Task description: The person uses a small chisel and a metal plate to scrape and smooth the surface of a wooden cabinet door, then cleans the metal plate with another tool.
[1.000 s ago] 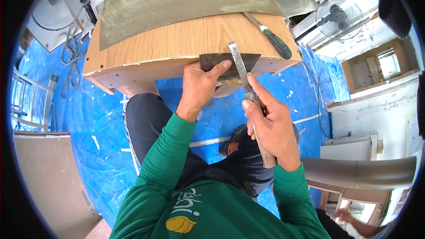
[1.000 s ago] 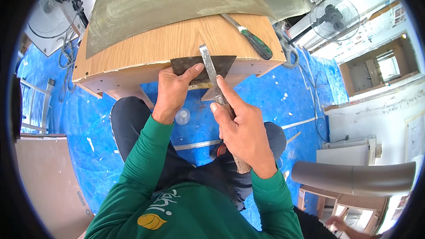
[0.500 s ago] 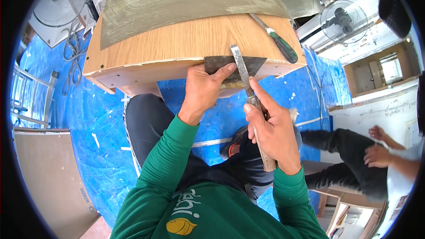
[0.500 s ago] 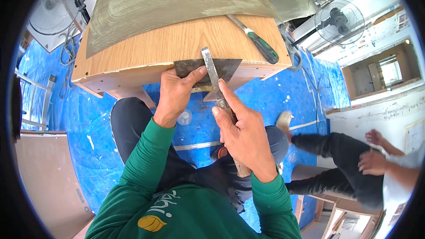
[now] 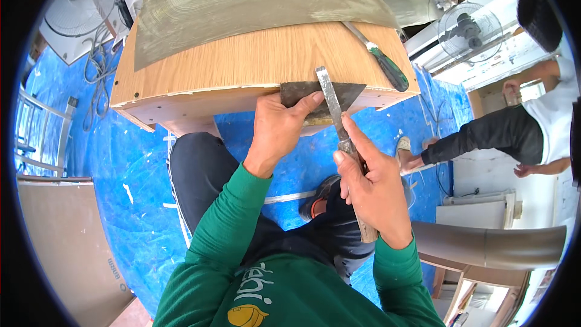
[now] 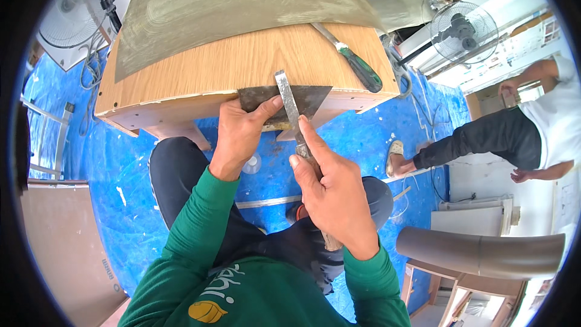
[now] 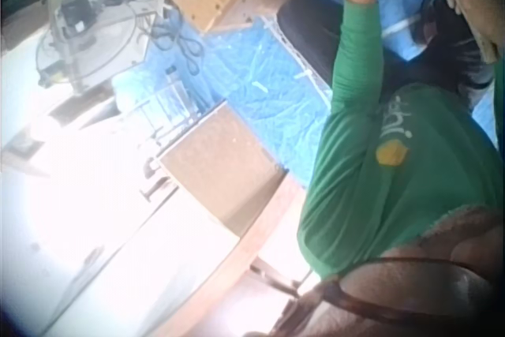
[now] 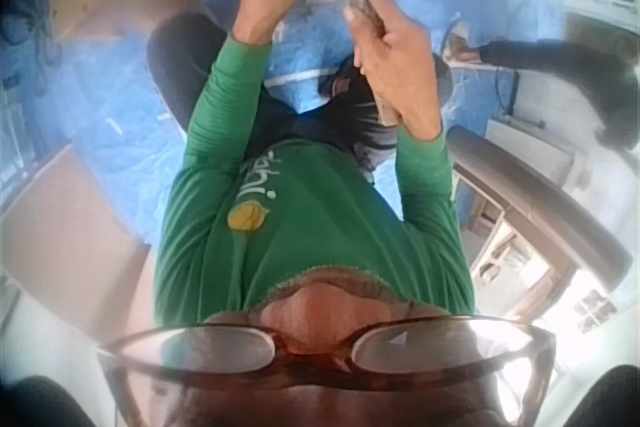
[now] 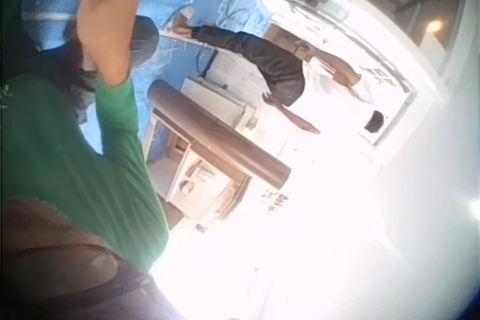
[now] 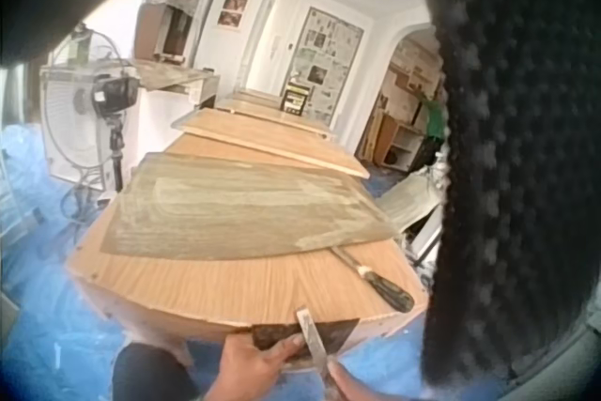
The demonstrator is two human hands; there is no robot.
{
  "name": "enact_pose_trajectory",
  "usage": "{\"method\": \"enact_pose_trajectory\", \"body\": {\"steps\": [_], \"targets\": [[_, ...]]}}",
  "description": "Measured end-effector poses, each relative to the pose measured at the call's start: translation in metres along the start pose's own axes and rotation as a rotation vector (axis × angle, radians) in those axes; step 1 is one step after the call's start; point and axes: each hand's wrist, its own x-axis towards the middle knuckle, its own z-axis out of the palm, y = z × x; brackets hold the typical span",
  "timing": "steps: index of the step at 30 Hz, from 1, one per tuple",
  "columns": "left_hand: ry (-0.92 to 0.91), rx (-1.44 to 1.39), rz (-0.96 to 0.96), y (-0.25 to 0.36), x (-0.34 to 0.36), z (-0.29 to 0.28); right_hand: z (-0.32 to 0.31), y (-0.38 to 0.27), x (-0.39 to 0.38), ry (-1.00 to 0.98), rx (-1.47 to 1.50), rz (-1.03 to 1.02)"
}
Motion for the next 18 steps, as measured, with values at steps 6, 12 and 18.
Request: {"method": "enact_pose_trajectory", "body": {"steps": [6, 12, 18], "targets": [[-0.004, -0.013, 0.084, -0.003, -0.006, 0.005, 0.009, -0.013, 0.019, 0.078, -0.243, -0.134], [-0.009, -0.01, 0.093, -0.006, -0.001, 0.0, 0.018, -0.024, 0.079, 0.108, -0.146, -0.156], [-0.014, -0.02, 0.06, -0.008, 0.003, 0.003, 0.001, -0.021, 0.024, 0.125, 0.058, 0.019]]}}
